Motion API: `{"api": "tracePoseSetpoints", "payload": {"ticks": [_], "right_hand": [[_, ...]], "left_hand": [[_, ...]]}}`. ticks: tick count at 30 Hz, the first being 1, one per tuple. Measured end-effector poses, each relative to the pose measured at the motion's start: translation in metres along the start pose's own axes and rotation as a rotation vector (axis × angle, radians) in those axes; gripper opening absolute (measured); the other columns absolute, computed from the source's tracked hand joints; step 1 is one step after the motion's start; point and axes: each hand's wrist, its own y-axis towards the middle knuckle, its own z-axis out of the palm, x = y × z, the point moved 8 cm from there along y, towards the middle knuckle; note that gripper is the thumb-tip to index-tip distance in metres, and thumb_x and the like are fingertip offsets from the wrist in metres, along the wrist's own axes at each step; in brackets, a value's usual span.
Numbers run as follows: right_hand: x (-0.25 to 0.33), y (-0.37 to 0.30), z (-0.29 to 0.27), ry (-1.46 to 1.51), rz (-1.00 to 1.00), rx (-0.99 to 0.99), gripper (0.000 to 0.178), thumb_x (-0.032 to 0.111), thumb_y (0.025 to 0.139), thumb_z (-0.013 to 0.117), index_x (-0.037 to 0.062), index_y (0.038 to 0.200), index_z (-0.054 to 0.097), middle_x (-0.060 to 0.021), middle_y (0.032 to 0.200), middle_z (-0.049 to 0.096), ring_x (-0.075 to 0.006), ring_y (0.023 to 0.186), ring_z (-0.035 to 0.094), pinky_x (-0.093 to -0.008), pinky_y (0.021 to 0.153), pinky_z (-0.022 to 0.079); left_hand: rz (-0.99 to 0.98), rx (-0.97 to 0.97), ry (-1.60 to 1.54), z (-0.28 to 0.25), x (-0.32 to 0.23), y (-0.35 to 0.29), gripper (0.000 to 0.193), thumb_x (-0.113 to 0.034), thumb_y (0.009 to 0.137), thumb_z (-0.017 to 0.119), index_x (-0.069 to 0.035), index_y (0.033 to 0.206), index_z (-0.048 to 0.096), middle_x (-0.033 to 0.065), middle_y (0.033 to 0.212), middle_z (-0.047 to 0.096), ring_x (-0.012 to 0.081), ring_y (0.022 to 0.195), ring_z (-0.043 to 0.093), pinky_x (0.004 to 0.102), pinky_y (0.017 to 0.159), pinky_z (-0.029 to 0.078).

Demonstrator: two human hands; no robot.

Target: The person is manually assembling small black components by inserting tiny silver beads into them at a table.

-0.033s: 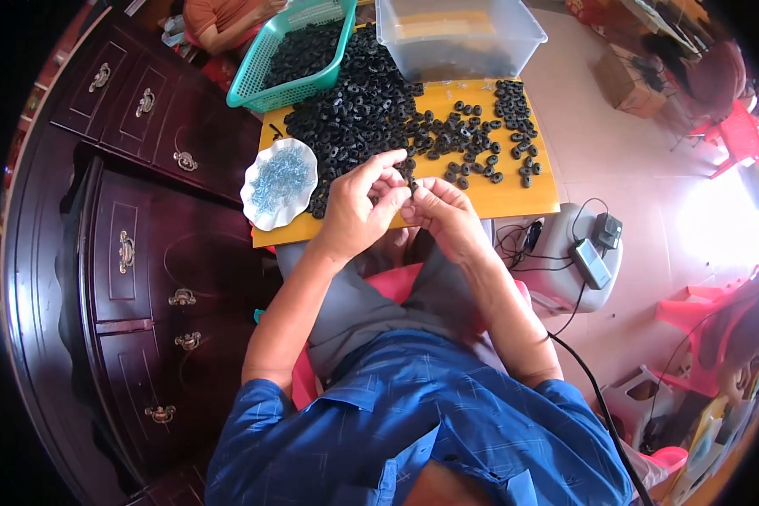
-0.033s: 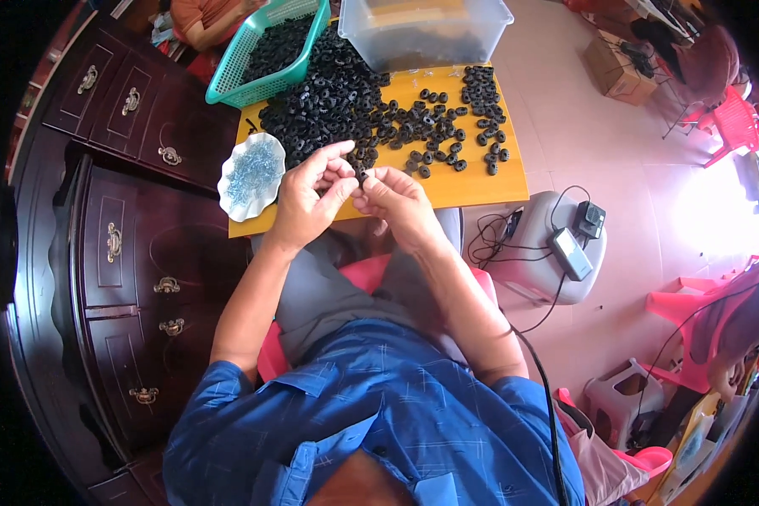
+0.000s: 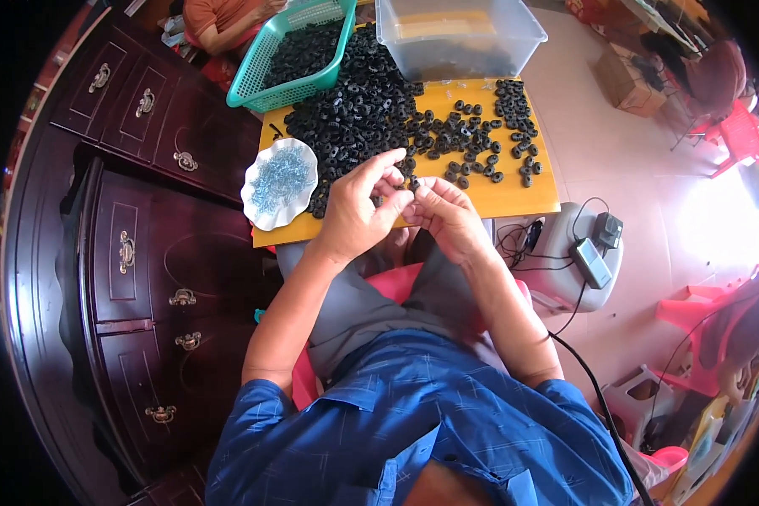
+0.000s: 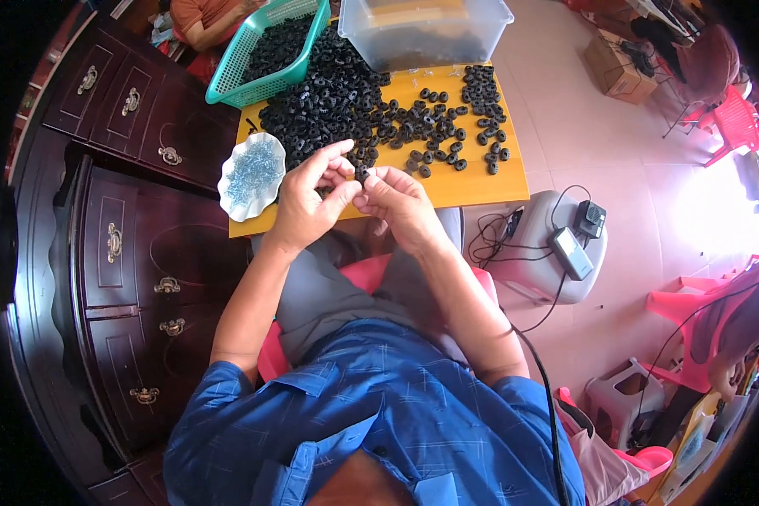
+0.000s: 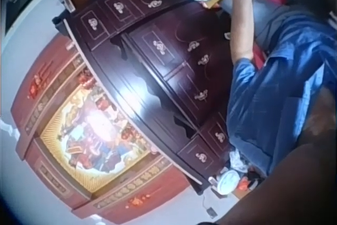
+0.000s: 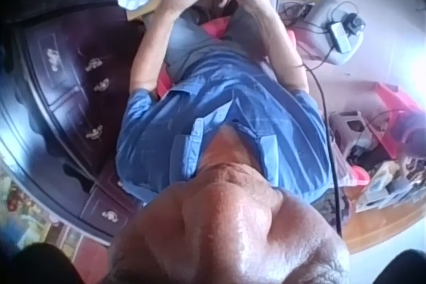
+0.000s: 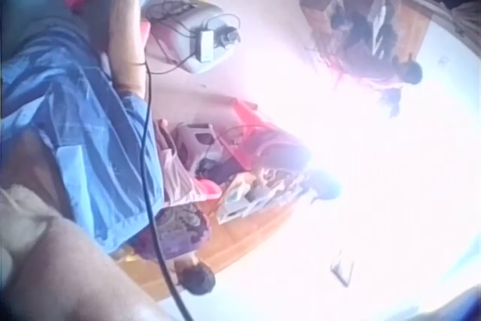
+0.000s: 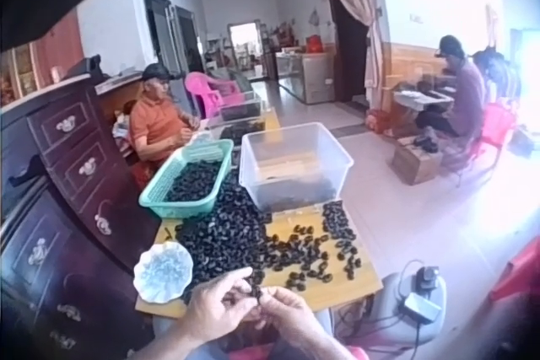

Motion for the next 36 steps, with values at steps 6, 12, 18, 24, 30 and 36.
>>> {"api": "tracePoseSetpoints", "payload": {"ticks": [6, 12, 18, 24, 30, 36], "right_hand": [[0.005, -0.004, 0.016, 0.128, 0.018, 0.019, 0.014, 0.020, 0.102, 0.062, 0.0062, 0.105, 0.064, -0.0051, 0.098, 0.070, -0.0155, 0.091, 0.070, -0.0267, 0.078, 0.056], [-0.004, -0.003, 0.002, 0.111, 0.062, -0.002, 0.015, 0.022, 0.100, 0.065, 0.0070, 0.104, 0.065, -0.0052, 0.093, 0.070, -0.0186, 0.084, 0.071, -0.0217, 0.062, 0.053], [-0.004, -0.001, 0.002, 0.127, 0.051, -0.008, 0.013, 0.019, 0.098, 0.067, 0.0066, 0.102, 0.066, -0.0053, 0.092, 0.070, -0.0171, 0.082, 0.071, -0.0256, 0.068, 0.055], [-0.006, 0.001, 0.001, 0.125, 0.038, -0.039, 0.011, 0.016, 0.098, 0.066, 0.0064, 0.101, 0.066, -0.0037, 0.095, 0.071, -0.0121, 0.082, 0.068, -0.0262, 0.076, 0.055], [-0.004, -0.005, 0.002, 0.013, 0.056, -0.092, 0.013, 0.022, 0.099, 0.066, 0.0090, 0.099, 0.067, 0.0036, 0.083, 0.065, -0.0054, 0.075, 0.061, -0.0228, 0.073, 0.053], [-0.009, -0.003, -0.001, -0.125, 0.069, -0.063, 0.017, 0.023, 0.102, 0.061, 0.0071, 0.102, 0.065, -0.0005, 0.088, 0.067, -0.0089, 0.074, 0.064, -0.0246, 0.066, 0.051]], "left_hand": [[0.270, -0.063, 0.486, 0.011, -0.024, -0.003, 0.051, -0.011, 0.072, 0.078, -0.007, 0.121, 0.063, 0.0089, 0.110, 0.066, 0.0290, 0.097, 0.069, 0.0390, 0.080, 0.058], [0.320, -0.088, 0.502, 0.016, -0.020, -0.005, 0.037, -0.007, 0.072, 0.075, -0.006, 0.108, 0.068, 0.0061, 0.104, 0.068, 0.0259, 0.092, 0.070, 0.0365, 0.075, 0.058], [0.390, -0.086, 0.487, 0.014, -0.026, -0.005, 0.030, -0.008, 0.071, 0.077, -0.008, 0.101, 0.070, 0.0055, 0.098, 0.070, 0.0257, 0.087, 0.069, 0.0361, 0.072, 0.057], [0.359, -0.104, 0.450, 0.012, -0.024, -0.004, 0.032, -0.007, 0.071, 0.077, -0.008, 0.102, 0.070, 0.0066, 0.100, 0.070, 0.0274, 0.087, 0.070, 0.0373, 0.073, 0.057], [0.337, -0.074, 0.414, 0.013, -0.020, -0.006, 0.028, -0.009, 0.073, 0.077, -0.009, 0.100, 0.069, 0.0064, 0.094, 0.069, 0.0287, 0.084, 0.068, 0.0391, 0.071, 0.057], [0.244, 0.016, 0.441, 0.012, -0.014, -0.005, 0.033, -0.013, 0.076, 0.078, -0.008, 0.107, 0.068, 0.0082, 0.095, 0.069, 0.0303, 0.085, 0.069, 0.0399, 0.070, 0.057]]}}
